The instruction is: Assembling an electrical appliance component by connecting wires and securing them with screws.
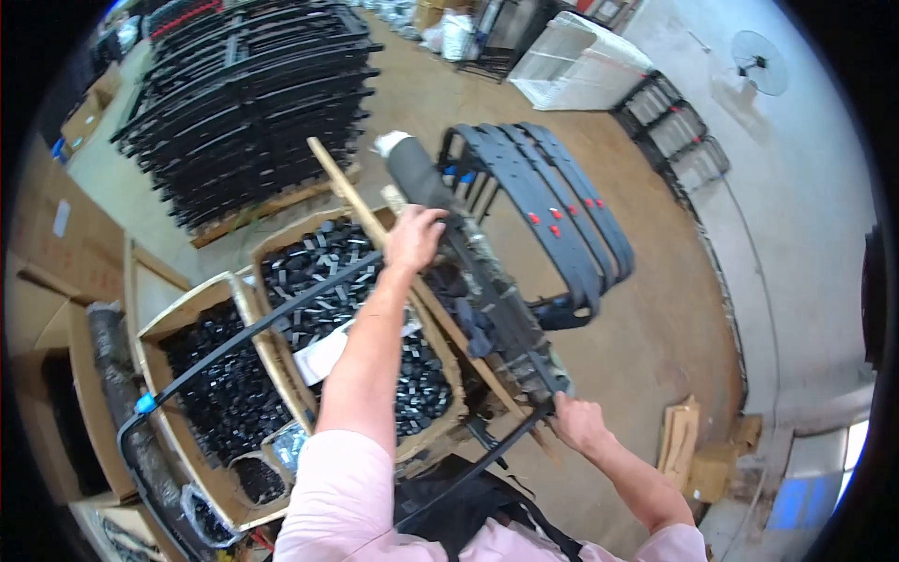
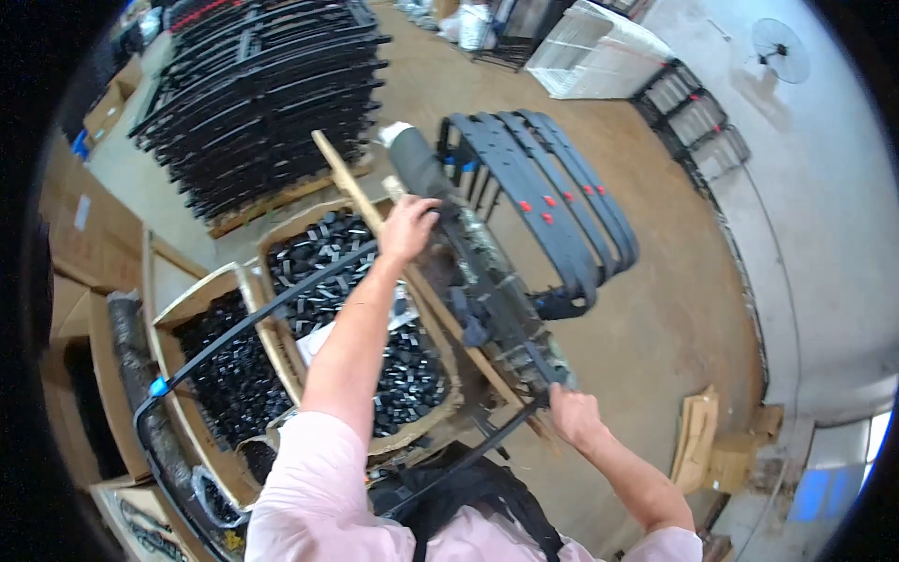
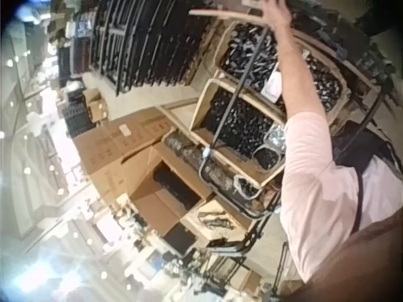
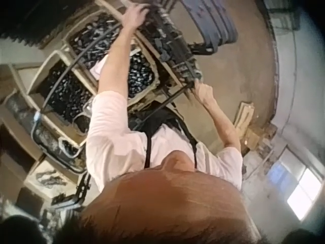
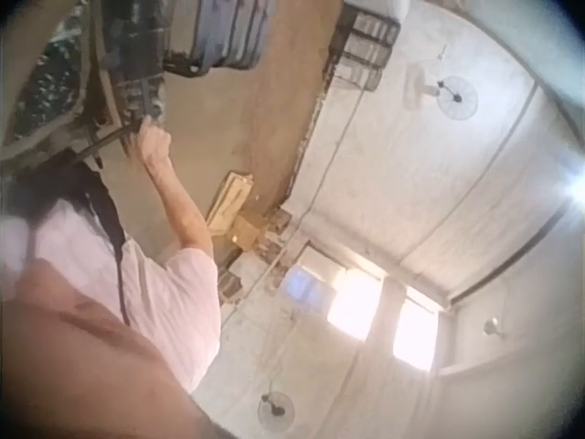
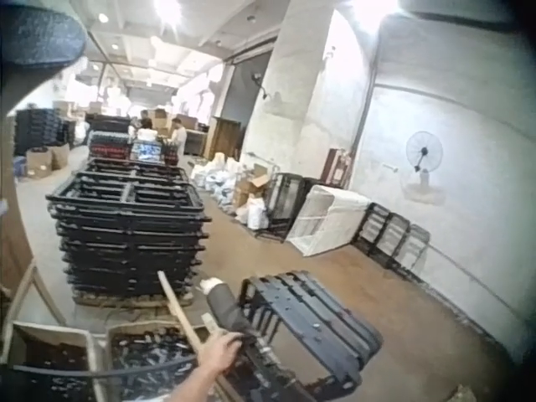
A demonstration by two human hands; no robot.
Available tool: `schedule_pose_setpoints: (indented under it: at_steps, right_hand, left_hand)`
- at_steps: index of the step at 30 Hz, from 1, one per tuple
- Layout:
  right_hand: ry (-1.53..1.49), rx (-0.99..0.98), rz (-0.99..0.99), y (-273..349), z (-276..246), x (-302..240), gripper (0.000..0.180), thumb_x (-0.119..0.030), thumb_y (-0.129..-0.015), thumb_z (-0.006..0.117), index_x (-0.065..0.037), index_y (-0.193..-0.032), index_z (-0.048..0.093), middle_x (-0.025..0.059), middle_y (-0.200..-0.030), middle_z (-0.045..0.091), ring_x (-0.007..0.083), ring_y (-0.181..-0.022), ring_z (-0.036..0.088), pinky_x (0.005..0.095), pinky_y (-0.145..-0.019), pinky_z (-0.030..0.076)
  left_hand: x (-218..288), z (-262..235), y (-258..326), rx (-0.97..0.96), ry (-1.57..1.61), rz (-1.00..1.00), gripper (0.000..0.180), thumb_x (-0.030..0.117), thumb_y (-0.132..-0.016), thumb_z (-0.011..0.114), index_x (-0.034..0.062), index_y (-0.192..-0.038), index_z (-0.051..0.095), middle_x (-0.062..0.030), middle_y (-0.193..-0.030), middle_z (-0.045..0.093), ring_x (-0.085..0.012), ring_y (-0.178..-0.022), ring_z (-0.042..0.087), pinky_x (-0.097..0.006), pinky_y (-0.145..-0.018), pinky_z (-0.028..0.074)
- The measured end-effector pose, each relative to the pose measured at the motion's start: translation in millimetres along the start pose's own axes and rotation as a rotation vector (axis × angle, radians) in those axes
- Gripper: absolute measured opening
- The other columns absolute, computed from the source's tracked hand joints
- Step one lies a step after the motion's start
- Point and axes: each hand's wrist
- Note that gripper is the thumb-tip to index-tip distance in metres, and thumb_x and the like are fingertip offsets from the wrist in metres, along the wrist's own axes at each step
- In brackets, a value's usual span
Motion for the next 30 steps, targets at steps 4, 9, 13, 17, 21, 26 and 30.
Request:
schedule_pose_setpoints:
  at_steps: [4,9,13,17,21,26,30]
  right_hand:
    - [-0.027,0.003,0.019,7,-2,14,0.032,-0.032,-0.093,0.065,-0.002,-0.100,0.057,0.0210,-0.075,0.071,0.0407,-0.072,0.072,0.0515,-0.066,0.057]
    - [0.020,0.072,0.031,1,10,5,0.034,-0.034,-0.096,0.061,-0.001,-0.087,0.060,0.0211,-0.070,0.070,0.0403,-0.068,0.072,0.0507,-0.064,0.057]
    - [0.042,0.062,0.061,-6,14,-11,0.038,-0.037,-0.098,0.058,-0.001,-0.086,0.063,0.0224,-0.072,0.071,0.0400,-0.069,0.072,0.0504,-0.066,0.057]
    - [0.033,0.057,0.093,2,14,10,0.042,-0.040,-0.099,0.055,0.000,-0.089,0.064,0.0225,-0.073,0.072,0.0400,-0.070,0.073,0.0503,-0.067,0.058]
    - [0.030,0.033,0.082,0,14,7,0.042,-0.040,-0.100,0.054,0.000,-0.090,0.065,0.0220,-0.073,0.072,0.0388,-0.070,0.073,0.0496,-0.067,0.058]
    - [0.065,-0.005,0.073,-2,9,3,0.043,-0.042,-0.101,0.053,-0.002,-0.090,0.065,0.0204,-0.073,0.073,0.0377,-0.071,0.074,0.0488,-0.066,0.058]
    - [0.051,0.012,0.112,5,15,16,0.044,-0.043,-0.101,0.053,-0.001,-0.092,0.065,0.0199,-0.073,0.073,0.0375,-0.070,0.074,0.0489,-0.065,0.058]
  left_hand:
    - [19,18,-3,-0.024,0.102,0.005,0.039,0.025,-0.095,0.063,0.0232,-0.134,0.065,-0.0096,-0.129,0.068,-0.0317,-0.122,0.063,-0.044,-0.102,0.052]
    - [35,1,-4,-0.138,0.076,-0.150,0.065,0.048,-0.091,0.069,0.0202,-0.148,0.053,-0.0160,-0.133,0.068,-0.0353,-0.122,0.064,-0.047,-0.103,0.051]
    - [22,-12,-14,-0.062,-0.127,-0.220,0.094,0.051,-0.082,0.081,0.0100,-0.153,0.035,-0.0212,-0.128,0.064,-0.0401,-0.110,0.069,-0.050,-0.095,0.055]
    - [-12,-52,-29,0.017,-0.302,-0.070,0.057,0.035,-0.089,0.076,0.0054,-0.132,0.055,-0.0163,-0.099,0.071,-0.0359,-0.092,0.071,-0.048,-0.078,0.056]
    - [-42,-90,-24,0.378,-0.580,-0.160,0.056,0.038,-0.088,0.077,0.0054,-0.128,0.057,-0.0137,-0.101,0.068,-0.0314,-0.093,0.068,-0.046,-0.081,0.054]
    - [34,-35,-19,0.047,-0.443,0.021,0.088,0.060,-0.081,0.078,0.0049,-0.143,0.049,-0.0178,-0.125,0.062,-0.0352,-0.118,0.060,-0.048,-0.101,0.047]
    - [39,-25,-23,0.029,-0.493,-0.030,0.084,0.056,-0.077,0.082,0.0079,-0.140,0.053,-0.0164,-0.122,0.066,-0.0352,-0.114,0.064,-0.048,-0.098,0.050]
Point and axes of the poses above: each hand's wrist, its own y-axis away from the middle knuckle, its own z-axis out of the palm, x = y × z
